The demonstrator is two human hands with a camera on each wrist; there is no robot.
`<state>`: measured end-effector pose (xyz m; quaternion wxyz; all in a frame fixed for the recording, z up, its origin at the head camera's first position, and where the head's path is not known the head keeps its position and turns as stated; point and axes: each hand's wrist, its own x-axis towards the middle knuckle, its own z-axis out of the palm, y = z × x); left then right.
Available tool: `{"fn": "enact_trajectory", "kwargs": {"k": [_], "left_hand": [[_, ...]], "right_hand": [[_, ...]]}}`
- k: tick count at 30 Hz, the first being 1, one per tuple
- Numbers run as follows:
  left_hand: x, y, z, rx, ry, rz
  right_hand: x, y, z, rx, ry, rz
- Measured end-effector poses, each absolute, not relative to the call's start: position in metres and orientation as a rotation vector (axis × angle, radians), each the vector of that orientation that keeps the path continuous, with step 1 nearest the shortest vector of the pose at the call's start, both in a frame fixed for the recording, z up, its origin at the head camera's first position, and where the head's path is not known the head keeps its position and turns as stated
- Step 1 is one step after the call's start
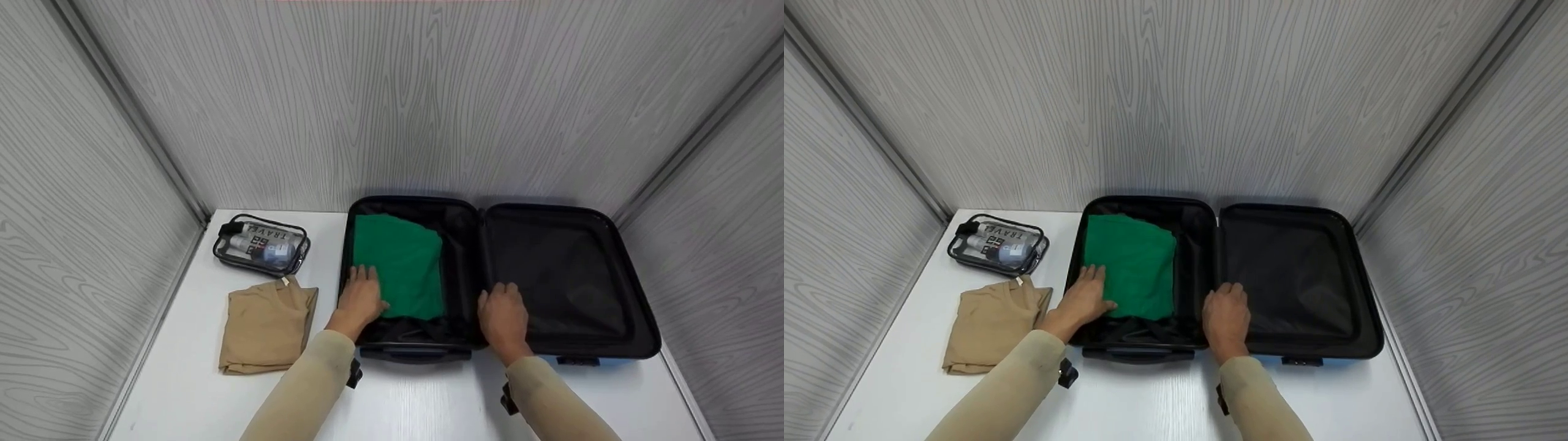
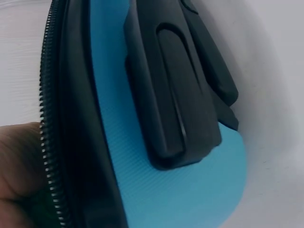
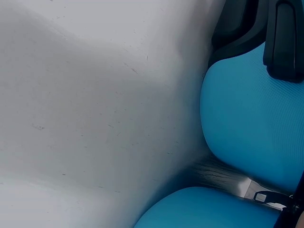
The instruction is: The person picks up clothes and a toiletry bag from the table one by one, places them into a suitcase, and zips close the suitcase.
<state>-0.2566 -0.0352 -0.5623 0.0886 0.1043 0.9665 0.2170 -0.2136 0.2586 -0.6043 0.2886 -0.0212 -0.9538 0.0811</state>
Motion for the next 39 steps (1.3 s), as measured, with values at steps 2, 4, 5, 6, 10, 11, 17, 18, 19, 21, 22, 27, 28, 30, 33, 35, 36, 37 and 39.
{"fn": "enact_trajectory", "kwargs": {"k": [2, 4, 5, 6, 10, 11, 17, 18, 19, 21, 22, 27, 28, 30, 33, 35, 36, 37, 39], "left_hand": [[-0.256, -0.036, -0.560, 0.314, 2.871, 0.658], [-0.255, -0.037, -0.557, 0.322, 2.862, 0.672], [-0.255, -0.038, -0.556, 0.329, 2.862, 0.681], [-0.255, -0.039, -0.554, 0.339, 2.865, 0.692], [-0.253, -0.044, -0.551, 0.358, 2.880, 0.748], [-0.253, -0.045, -0.550, 0.360, 2.885, 0.766], [-0.249, -0.051, -0.543, 0.360, 2.929, 0.833], [-0.248, -0.052, -0.542, 0.356, 2.939, 0.845], [-0.248, -0.053, -0.541, 0.350, 2.948, 0.860], [-0.246, -0.056, -0.539, 0.331, 2.967, 0.895], [-0.246, -0.058, -0.538, 0.324, 2.980, 0.910], [-0.245, -0.071, -0.534, 0.269, 3.052, 0.942], [-0.244, -0.075, -0.533, 0.259, 3.070, 0.954], [-0.244, -0.084, -0.531, 0.229, 3.101, 0.982], [-0.244, -0.102, -0.530, 0.180, 3.152, 1.010], [-0.244, -0.116, -0.530, 0.133, 3.158, 1.020], [-0.243, -0.123, -0.530, 0.114, 3.158, 1.022], [-0.243, -0.131, -0.531, 0.101, 3.160, 1.022], [-0.242, -0.145, -0.532, 0.058, 3.140, 1.029]], "right_hand": [[-0.213, 0.259, -0.604, -0.053, -2.541, 0.222], [-0.213, 0.259, -0.604, -0.047, -2.537, 0.231], [-0.213, 0.259, -0.604, -0.048, -2.538, 0.241], [-0.212, 0.259, -0.604, -0.049, -2.541, 0.251], [-0.211, 0.259, -0.603, -0.063, -2.551, 0.268], [-0.211, 0.259, -0.603, -0.067, -2.555, 0.271], [-0.210, 0.259, -0.602, -0.068, -2.572, 0.282], [-0.210, 0.259, -0.603, -0.068, -2.576, 0.281], [-0.210, 0.259, -0.603, -0.069, -2.578, 0.282], [-0.210, 0.259, -0.603, -0.076, -2.580, 0.281], [-0.210, 0.259, -0.603, -0.079, -2.583, 0.280], [-0.210, 0.259, -0.603, -0.088, -2.583, 0.295], [-0.210, 0.259, -0.603, -0.085, -2.583, 0.295], [-0.210, 0.258, -0.603, -0.082, -2.582, 0.297], [-0.211, 0.258, -0.602, -0.085, -2.572, 0.295], [-0.211, 0.258, -0.602, -0.092, -2.562, 0.293], [-0.211, 0.258, -0.602, -0.095, -2.558, 0.291], [-0.211, 0.258, -0.602, -0.099, -2.554, 0.290], [-0.211, 0.258, -0.602, -0.103, -2.550, 0.285]]}}
